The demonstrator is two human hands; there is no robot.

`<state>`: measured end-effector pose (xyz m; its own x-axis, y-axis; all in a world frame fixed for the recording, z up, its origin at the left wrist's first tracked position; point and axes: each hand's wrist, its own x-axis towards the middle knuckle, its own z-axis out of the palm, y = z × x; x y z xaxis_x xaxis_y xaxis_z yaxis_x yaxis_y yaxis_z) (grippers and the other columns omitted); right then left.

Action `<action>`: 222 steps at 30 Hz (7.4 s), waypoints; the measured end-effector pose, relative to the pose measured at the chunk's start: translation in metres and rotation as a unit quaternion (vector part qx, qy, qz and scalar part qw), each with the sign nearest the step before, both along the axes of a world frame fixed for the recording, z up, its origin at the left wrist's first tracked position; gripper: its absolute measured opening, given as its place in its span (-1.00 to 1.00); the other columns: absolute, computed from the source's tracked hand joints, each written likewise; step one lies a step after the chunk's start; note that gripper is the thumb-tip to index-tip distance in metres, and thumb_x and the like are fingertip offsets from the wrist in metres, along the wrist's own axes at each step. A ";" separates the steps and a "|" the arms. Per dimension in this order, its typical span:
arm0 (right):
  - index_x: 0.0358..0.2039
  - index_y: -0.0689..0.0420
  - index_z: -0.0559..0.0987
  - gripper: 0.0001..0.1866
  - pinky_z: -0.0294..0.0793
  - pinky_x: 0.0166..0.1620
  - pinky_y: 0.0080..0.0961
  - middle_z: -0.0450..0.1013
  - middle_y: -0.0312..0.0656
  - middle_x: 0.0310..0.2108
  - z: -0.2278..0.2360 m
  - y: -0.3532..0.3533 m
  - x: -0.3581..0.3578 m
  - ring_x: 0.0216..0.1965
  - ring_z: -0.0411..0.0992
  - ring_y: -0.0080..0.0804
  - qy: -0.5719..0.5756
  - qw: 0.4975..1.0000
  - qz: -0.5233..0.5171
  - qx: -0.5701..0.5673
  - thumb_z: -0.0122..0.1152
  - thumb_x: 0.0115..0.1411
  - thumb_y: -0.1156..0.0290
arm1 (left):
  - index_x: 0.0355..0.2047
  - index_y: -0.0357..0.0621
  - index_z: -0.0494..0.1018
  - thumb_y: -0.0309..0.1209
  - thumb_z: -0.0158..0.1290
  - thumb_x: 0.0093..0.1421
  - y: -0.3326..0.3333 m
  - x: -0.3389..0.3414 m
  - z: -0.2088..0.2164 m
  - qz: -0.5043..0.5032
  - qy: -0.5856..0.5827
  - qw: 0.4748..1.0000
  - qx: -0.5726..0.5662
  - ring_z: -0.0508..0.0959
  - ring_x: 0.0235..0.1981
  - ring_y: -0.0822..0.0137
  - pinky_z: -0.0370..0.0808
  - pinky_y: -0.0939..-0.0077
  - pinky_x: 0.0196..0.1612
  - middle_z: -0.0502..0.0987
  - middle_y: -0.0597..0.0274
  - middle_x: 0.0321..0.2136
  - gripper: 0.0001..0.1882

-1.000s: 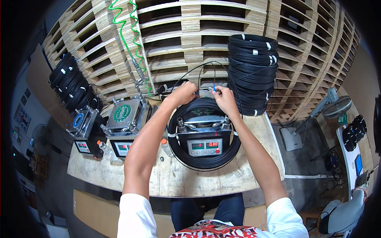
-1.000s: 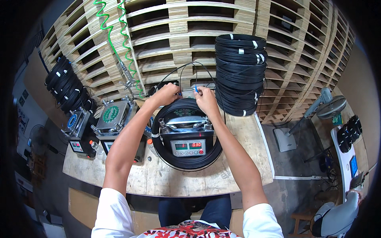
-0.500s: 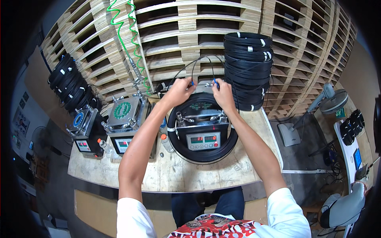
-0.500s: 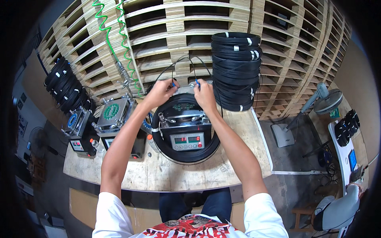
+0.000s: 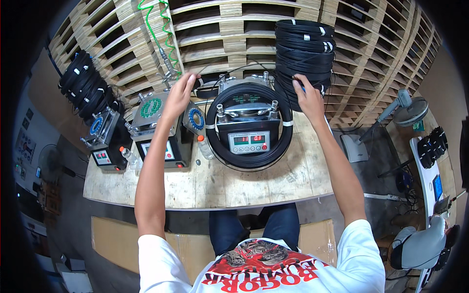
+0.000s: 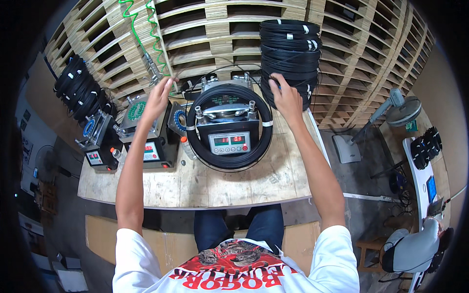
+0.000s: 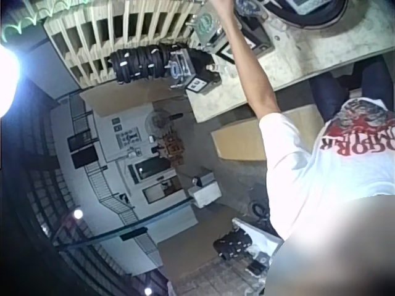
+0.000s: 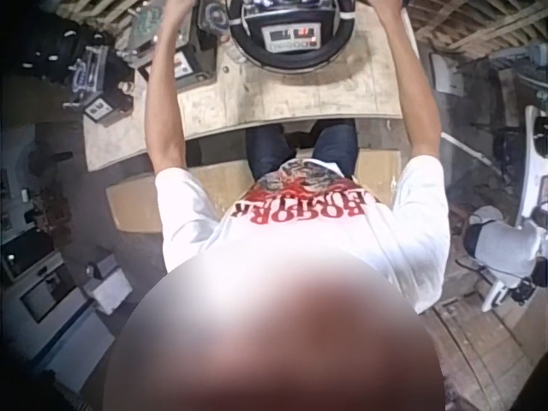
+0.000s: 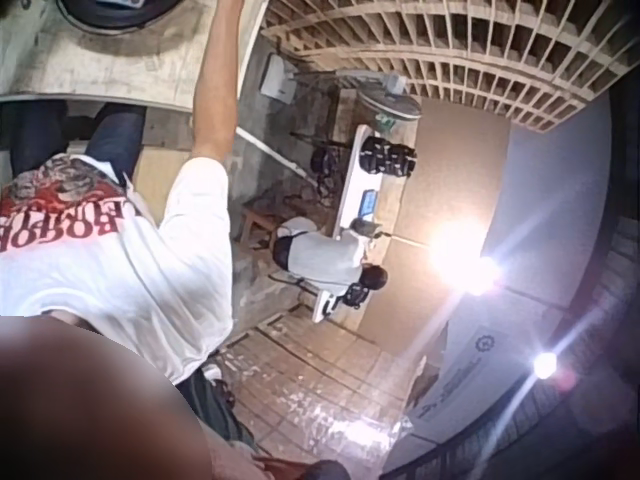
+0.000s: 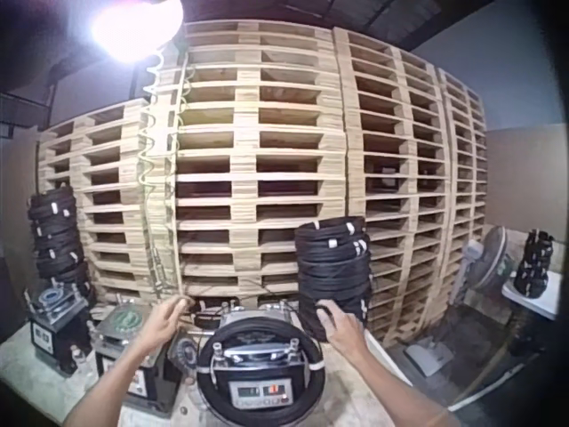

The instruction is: Operating a circular polishing or grinding machine to process black cable coils.

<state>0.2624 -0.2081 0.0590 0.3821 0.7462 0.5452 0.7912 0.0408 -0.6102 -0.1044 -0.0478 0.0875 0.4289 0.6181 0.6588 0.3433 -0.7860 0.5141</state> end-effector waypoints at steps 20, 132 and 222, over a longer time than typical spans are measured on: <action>0.39 -0.21 0.30 -0.36 0.39 -0.07 -0.51 0.41 -0.15 -0.32 -0.122 -0.035 -0.001 -0.32 0.31 -0.45 0.063 0.991 0.110 0.053 0.20 0.31 0.13 | 0.33 -0.07 0.30 -0.70 -0.14 0.29 -0.105 -0.014 -0.152 0.104 0.048 0.989 -0.093 0.54 -0.11 -0.02 0.46 0.29 0.00 0.43 -0.20 -0.09 -0.41; 0.13 0.26 0.50 -0.34 0.50 -0.09 -0.10 0.51 0.25 -0.20 -0.223 -0.150 -0.066 -0.12 0.52 0.16 0.027 0.937 0.103 -0.332 0.31 0.18 0.01 | -0.06 -0.36 0.44 0.13 -0.05 0.34 -0.210 -0.060 -0.248 0.083 0.254 0.876 -0.401 0.60 -0.21 -0.26 0.50 -0.07 -0.15 0.59 -0.35 -0.34 -0.34; -0.09 0.31 0.52 -0.74 0.46 -0.11 -0.33 0.54 0.16 -0.23 -0.033 0.101 -0.068 -0.22 0.55 -0.02 -0.071 0.991 0.113 0.033 -0.08 0.26 0.66 | 0.11 0.11 0.57 -0.43 0.08 -0.03 0.285 -0.060 -0.008 0.236 -0.088 0.950 -0.185 0.40 0.20 -0.07 0.32 0.28 0.30 0.43 -0.20 0.09 -0.40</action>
